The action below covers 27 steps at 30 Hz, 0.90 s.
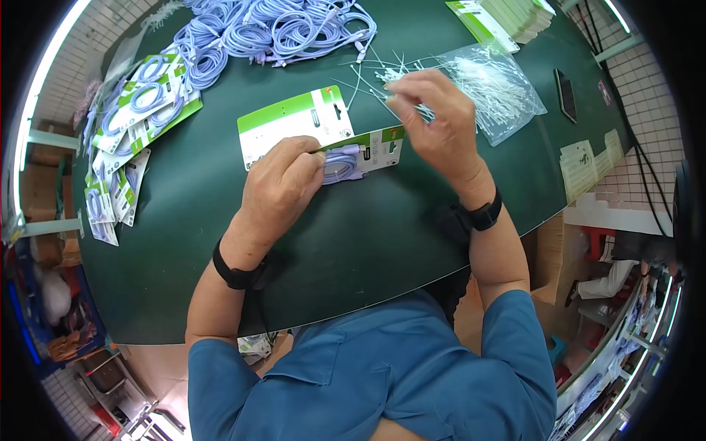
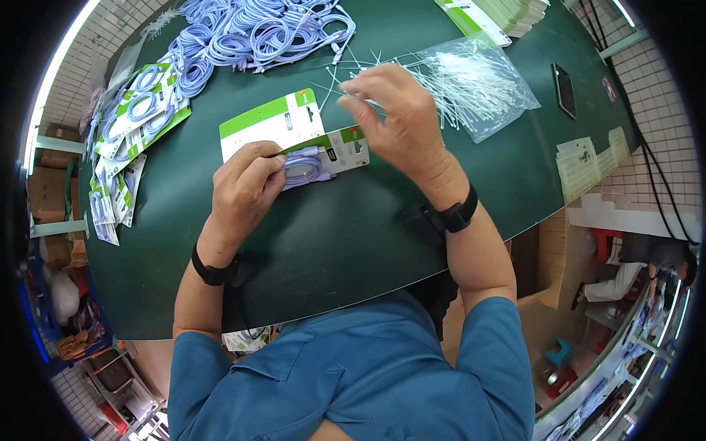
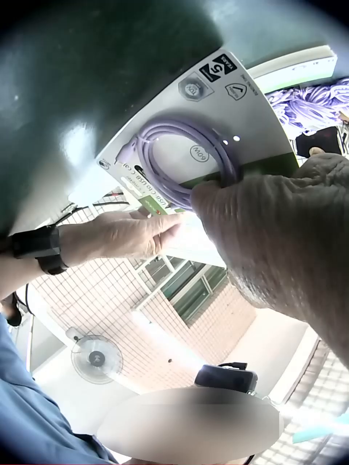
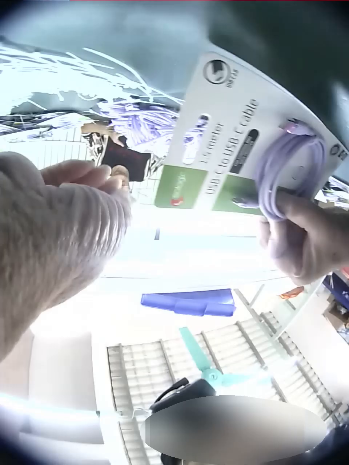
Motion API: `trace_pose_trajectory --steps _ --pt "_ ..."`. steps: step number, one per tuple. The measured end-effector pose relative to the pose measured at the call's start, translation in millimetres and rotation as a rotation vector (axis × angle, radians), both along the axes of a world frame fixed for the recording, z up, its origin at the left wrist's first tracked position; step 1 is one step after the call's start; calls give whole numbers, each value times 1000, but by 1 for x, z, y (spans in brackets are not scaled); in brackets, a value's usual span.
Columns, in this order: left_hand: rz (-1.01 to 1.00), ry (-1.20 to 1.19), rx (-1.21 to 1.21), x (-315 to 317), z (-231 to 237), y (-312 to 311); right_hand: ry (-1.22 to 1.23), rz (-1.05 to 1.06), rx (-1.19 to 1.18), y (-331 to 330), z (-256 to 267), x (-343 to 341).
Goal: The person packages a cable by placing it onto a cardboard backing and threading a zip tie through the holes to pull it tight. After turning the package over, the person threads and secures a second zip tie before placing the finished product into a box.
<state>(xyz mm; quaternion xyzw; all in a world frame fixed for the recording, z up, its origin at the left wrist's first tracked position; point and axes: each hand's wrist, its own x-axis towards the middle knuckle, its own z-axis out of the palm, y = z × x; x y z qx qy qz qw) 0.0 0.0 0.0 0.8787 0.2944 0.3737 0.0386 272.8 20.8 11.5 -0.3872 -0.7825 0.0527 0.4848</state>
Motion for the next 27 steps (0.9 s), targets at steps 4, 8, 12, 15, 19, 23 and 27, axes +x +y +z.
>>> trace_pose_trajectory --steps 4,8,12,15,19,23,27 --pt "-4 -1 -27 -1 8 -2 -41 -331 -247 15 -14 25" --pt "-12 -10 -49 6 8 -6 -412 -389 -481 15 -18 45" --pt "-75 -12 -20 9 10 -9 -509 -460 -527 18 -31 48" --pt "-56 -6 -65 10 10 -15 -477 -430 -621 18 -32 51" --pt "-55 11 -59 14 14 -14 -479 -407 -614 26 -36 41" --pt "-47 23 -63 14 14 -17 -496 -433 -551 23 -43 36" --pt "-13 61 -42 10 8 -18 -529 -431 -606 23 -35 28"
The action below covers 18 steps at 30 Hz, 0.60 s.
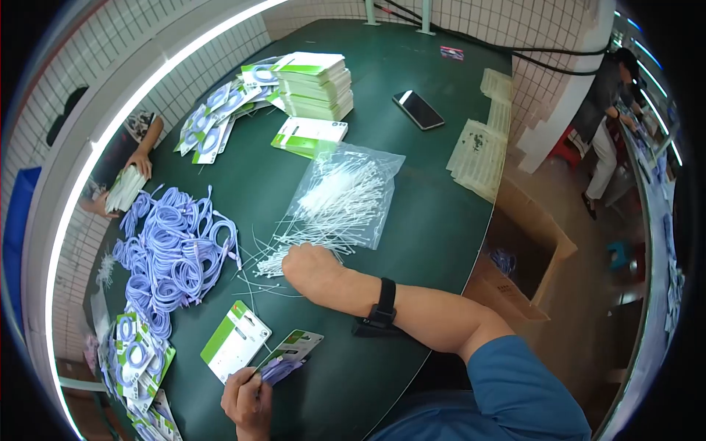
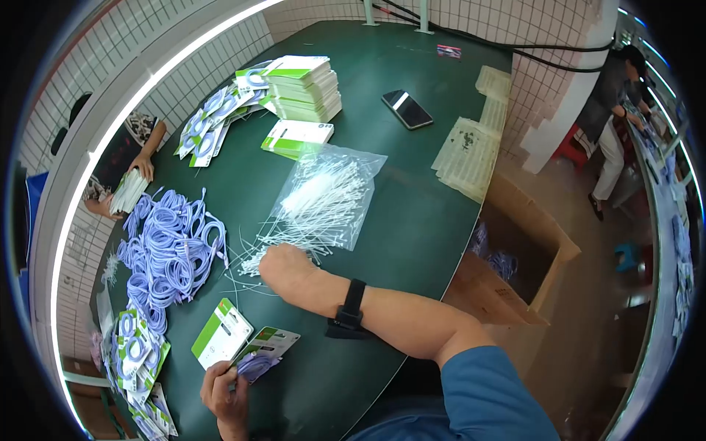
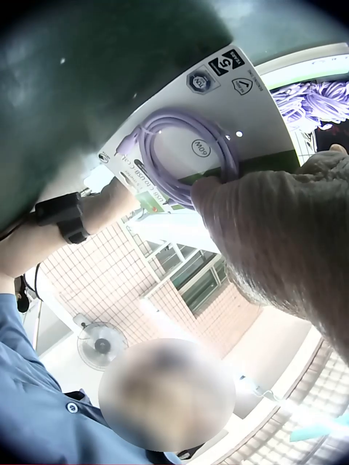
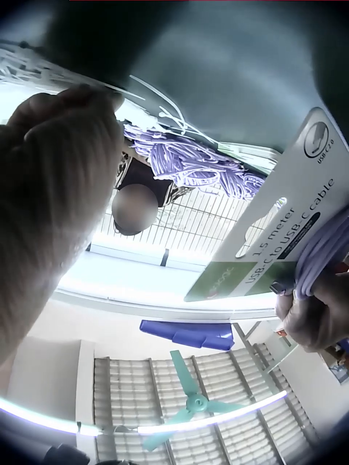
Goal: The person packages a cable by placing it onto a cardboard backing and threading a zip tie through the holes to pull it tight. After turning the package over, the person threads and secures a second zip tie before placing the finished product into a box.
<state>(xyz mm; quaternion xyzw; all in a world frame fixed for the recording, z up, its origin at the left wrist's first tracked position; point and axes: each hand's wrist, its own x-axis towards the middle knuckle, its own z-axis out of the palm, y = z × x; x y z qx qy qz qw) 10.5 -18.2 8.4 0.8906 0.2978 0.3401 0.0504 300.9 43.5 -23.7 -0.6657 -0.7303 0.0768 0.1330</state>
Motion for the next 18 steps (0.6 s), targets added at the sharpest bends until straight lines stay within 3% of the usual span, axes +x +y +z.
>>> trace_pose_trajectory --steps 5,12,16,18 --pt "78 5 -43 -1 -3 -4 -31 7 -35 1 -2 -5" --pt "73 9 53 10 -3 -2 -11 -82 145 16 -28 -15" --pt "17 36 135 21 -2 -10 -12 -21 42 13 -11 -9" --pt "37 18 66 27 -3 -13 4 -32 58 13 -12 -9"
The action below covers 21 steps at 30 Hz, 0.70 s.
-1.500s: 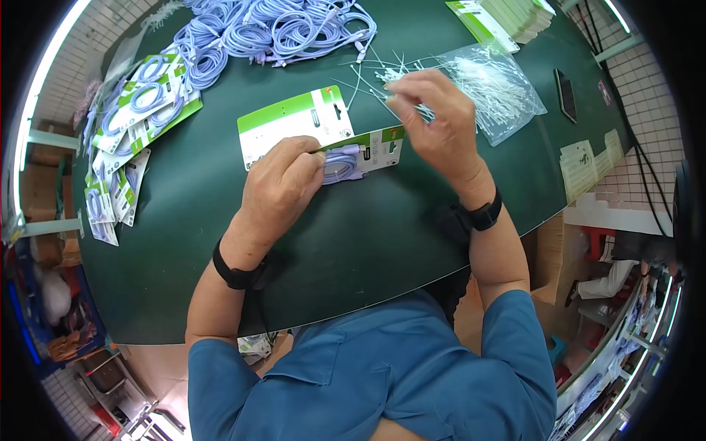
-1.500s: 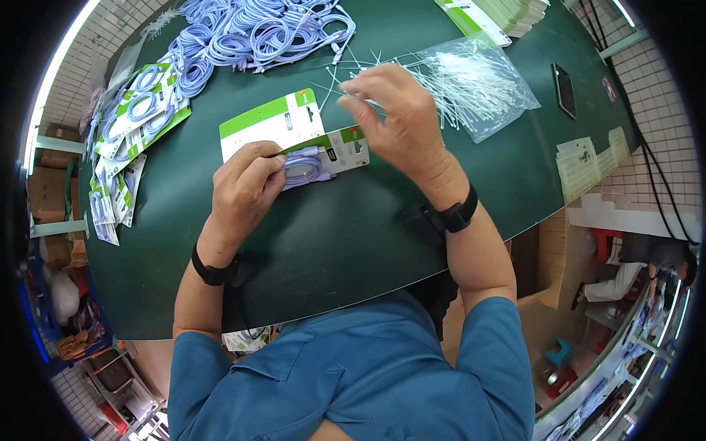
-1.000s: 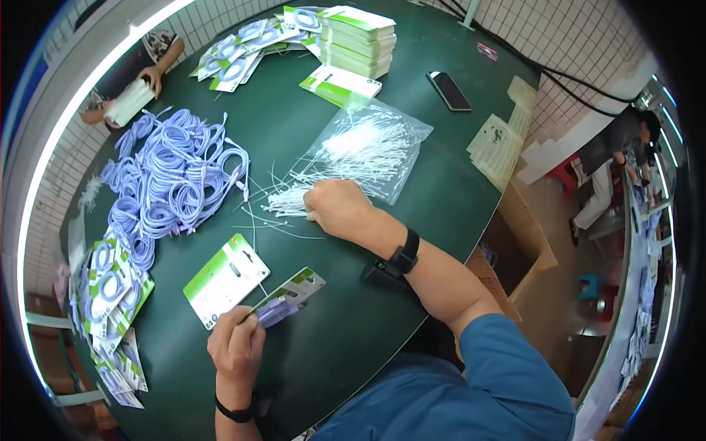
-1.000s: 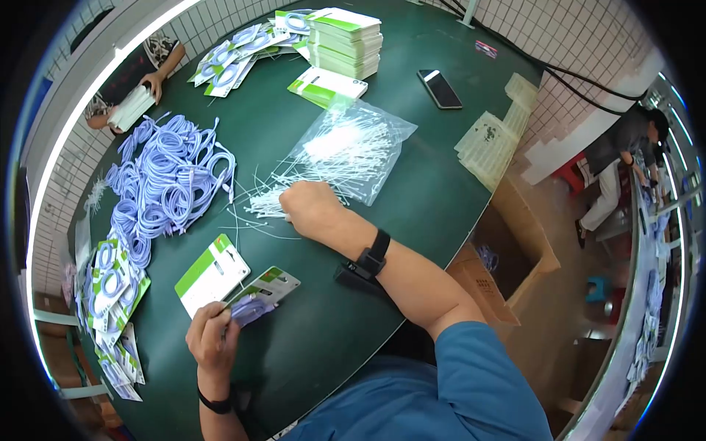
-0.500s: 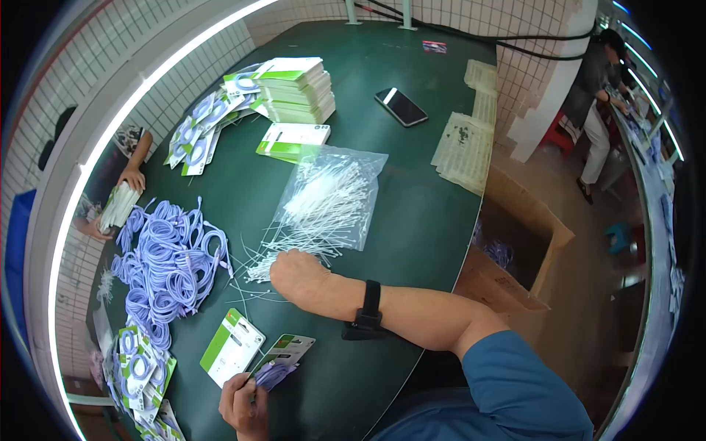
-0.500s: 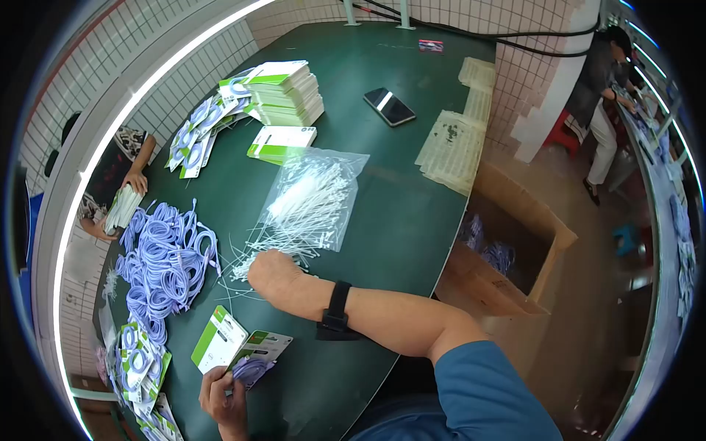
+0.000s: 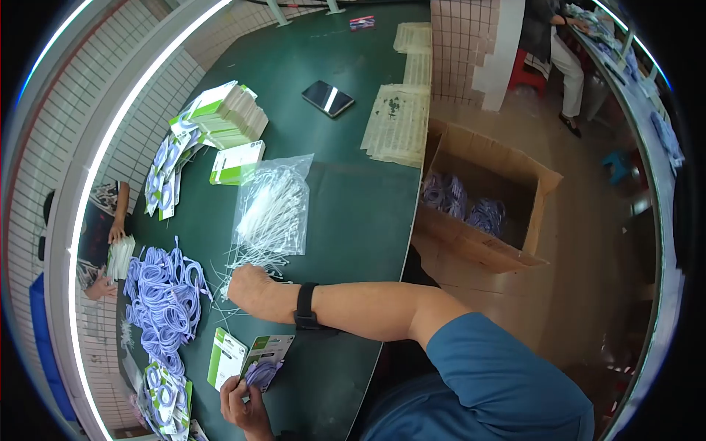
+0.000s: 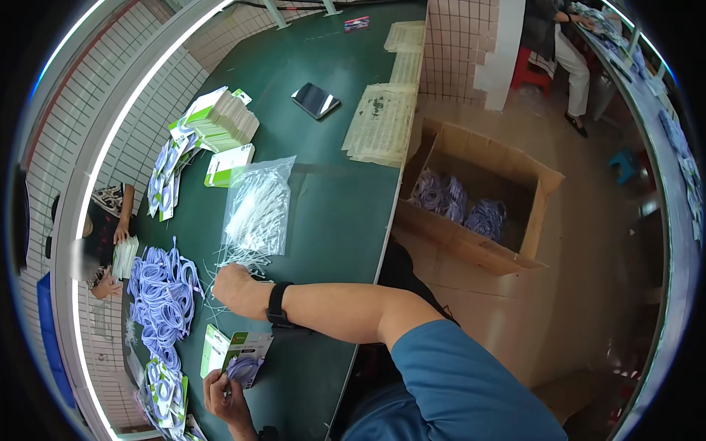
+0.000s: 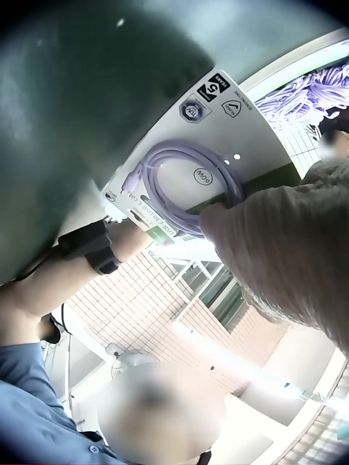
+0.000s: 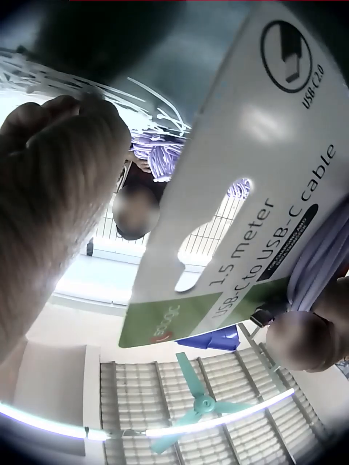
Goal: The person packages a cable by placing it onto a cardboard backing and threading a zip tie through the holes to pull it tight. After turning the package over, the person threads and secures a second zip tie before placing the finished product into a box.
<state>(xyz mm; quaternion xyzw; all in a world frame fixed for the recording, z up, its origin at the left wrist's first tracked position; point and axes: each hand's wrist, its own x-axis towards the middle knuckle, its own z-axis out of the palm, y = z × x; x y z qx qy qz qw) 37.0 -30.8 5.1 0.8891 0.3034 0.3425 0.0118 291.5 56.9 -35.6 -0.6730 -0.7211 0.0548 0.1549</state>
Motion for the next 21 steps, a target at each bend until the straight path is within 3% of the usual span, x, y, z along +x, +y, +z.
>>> trace_pose_trajectory --steps 9,21 --pt "98 23 -28 24 -3 -12 31 16 27 10 -1 -10" --pt "55 62 47 44 0 -11 234 -77 147 7 6 5"
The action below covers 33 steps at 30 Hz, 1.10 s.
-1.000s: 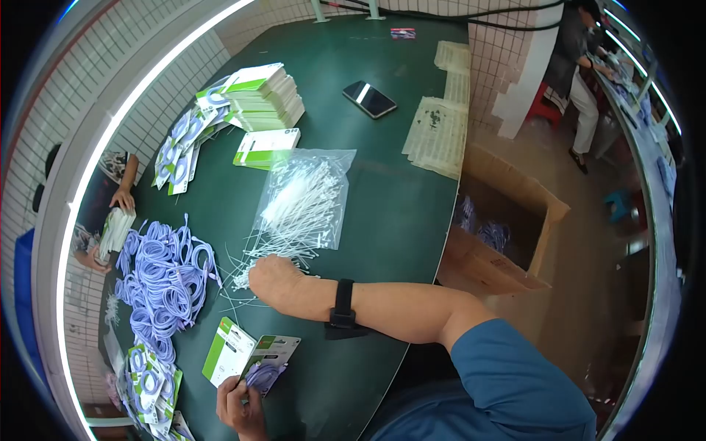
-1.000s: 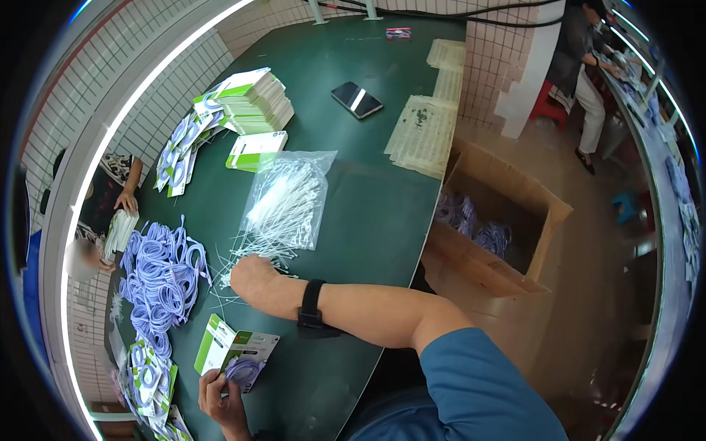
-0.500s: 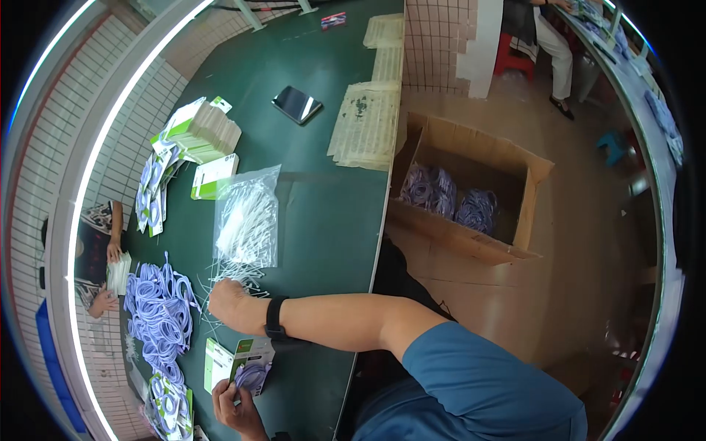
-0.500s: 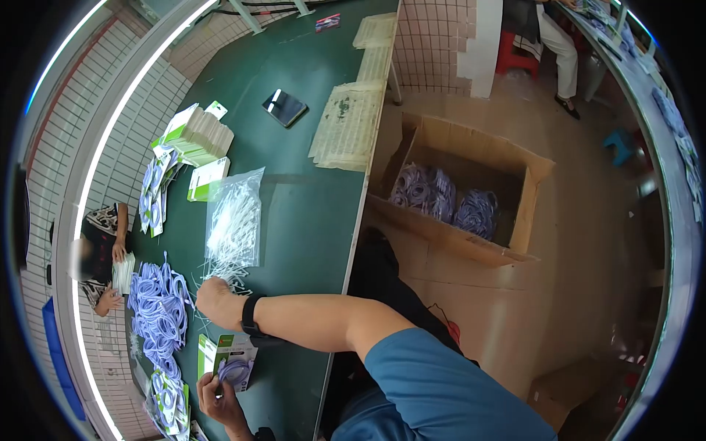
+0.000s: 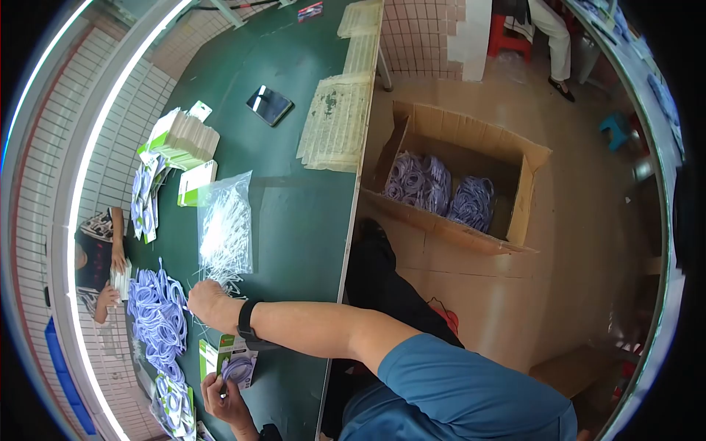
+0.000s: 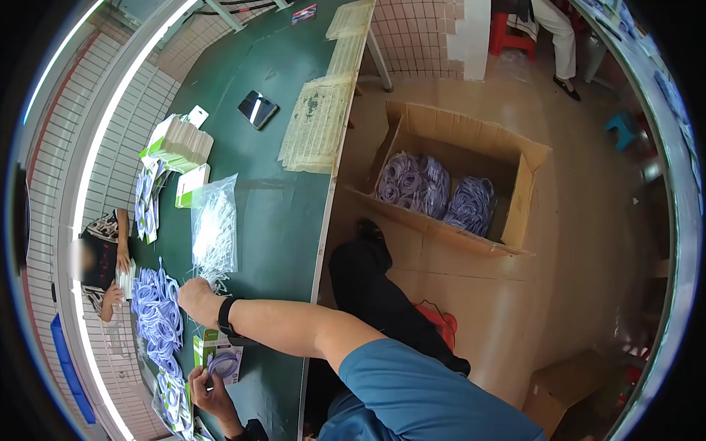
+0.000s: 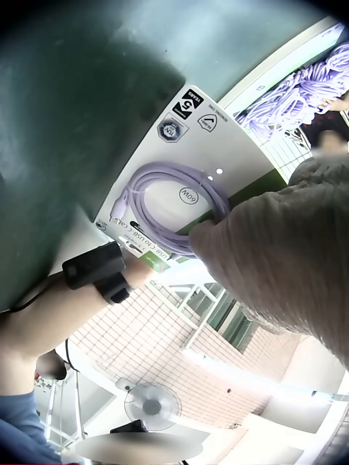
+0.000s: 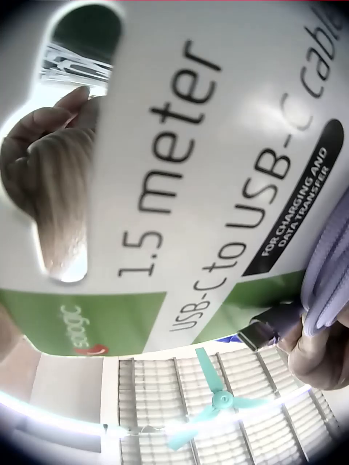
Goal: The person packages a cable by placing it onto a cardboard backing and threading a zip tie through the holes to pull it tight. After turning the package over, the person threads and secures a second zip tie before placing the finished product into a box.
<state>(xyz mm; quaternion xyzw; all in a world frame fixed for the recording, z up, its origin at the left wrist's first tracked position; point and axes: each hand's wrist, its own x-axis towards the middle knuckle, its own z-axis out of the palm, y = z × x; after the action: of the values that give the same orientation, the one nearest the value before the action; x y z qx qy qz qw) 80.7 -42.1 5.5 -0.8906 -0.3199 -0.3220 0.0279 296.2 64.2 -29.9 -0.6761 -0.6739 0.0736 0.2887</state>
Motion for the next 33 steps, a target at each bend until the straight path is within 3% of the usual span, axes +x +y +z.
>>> trace_pose_trajectory --steps 5,11,12,15,17,18,21,22,25,30,33 --pt "4 -28 -43 -3 -1 2 84 11 100 7 -4 8" --pt "-147 -33 3 5 11 4 139 -74 164 -6 2 27" --pt "-90 -43 -2 2 12 5 124 -78 152 -1 0 29" --pt "-170 -77 -79 -8 11 14 116 6 223 0 -3 37" --pt "-262 -65 -72 -9 15 19 346 67 258 -3 7 41" --pt "-314 -61 -68 -10 16 21 330 76 248 -5 11 43" --pt "-363 -70 -58 -15 18 26 982 155 -89 -9 25 44" --pt "-392 -65 -52 -17 18 29 974 149 -100 -12 30 43" --pt "-422 -102 -61 -23 9 35 1282 191 -275 -22 42 37" --pt "-454 -133 -103 -24 10 32 1422 195 -426 -21 32 25" --pt "-458 -129 -123 -24 10 33 1331 243 -482 -22 26 24"
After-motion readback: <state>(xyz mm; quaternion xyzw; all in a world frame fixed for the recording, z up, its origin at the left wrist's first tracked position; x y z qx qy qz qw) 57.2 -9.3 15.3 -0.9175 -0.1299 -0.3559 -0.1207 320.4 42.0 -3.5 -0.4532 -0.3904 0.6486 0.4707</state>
